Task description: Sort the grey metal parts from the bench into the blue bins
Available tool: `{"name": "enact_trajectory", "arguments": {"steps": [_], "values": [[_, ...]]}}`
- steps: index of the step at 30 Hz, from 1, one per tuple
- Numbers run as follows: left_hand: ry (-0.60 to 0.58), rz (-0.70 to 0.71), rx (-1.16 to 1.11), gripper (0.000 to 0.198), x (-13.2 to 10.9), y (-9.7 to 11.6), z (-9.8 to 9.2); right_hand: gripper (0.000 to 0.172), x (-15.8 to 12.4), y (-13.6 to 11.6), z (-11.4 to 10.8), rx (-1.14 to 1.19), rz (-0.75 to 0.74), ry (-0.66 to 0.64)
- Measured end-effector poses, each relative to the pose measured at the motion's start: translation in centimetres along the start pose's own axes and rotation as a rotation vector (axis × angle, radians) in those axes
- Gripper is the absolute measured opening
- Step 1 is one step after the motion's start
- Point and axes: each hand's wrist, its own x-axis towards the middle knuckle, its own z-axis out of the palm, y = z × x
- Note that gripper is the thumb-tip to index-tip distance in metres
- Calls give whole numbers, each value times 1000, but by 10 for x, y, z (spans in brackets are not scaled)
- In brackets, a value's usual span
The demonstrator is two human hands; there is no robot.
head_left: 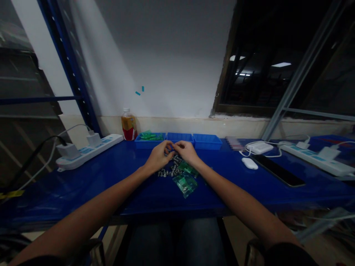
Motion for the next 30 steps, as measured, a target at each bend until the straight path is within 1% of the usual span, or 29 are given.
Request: {"name": "enact_trajectory", "arguments": {"steps": [2,5,7,9,10,12,15,16,17,19,21,23,25,28,30], "values": [[21,-18,-5,23,1,0,-1,31,0,0,3,82,30,-1],[54,-37,-3,21,1,0,-2,34,-1,-2,5,161,57,-15],[70,-44,-11,21,2,0,-3,33,-2,-3,6,181,67,-34],[83,-53,-20,21,3,-1,-4,28,-3,-4,5,150,50,-52],[93,-62,-25,21,3,-1,-4,24,-4,-4,5,103,21,-53],[117,-87,-46,21,3,-1,-4,18,-7,-7,2,-62,-97,-41],[124,-129,-116,25,4,-3,-3,22,-12,-14,-2,-357,-351,-35],[114,-140,-140,27,4,-3,-3,21,-13,-16,-3,-431,-421,-42],[101,-148,-161,29,3,-4,-3,18,-14,-18,-4,-487,-474,-48],[70,-161,-185,32,3,-5,-2,13,-15,-20,-5,-558,-523,-43],[42,-165,-183,35,2,-4,-3,12,-15,-21,-5,-596,-525,-26],[28,-143,-156,33,1,-2,-5,14,-15,-20,-6,-612,-504,-10],[28,-78,-116,28,1,0,-6,18,-14,-19,-7,-617,-478,4],[31,39,-44,31,1,2,-8,21,-14,-19,-7,-617,-451,7],[27,73,-3,23,1,2,-8,22,-14,-20,-7,-623,-443,-6]]}}
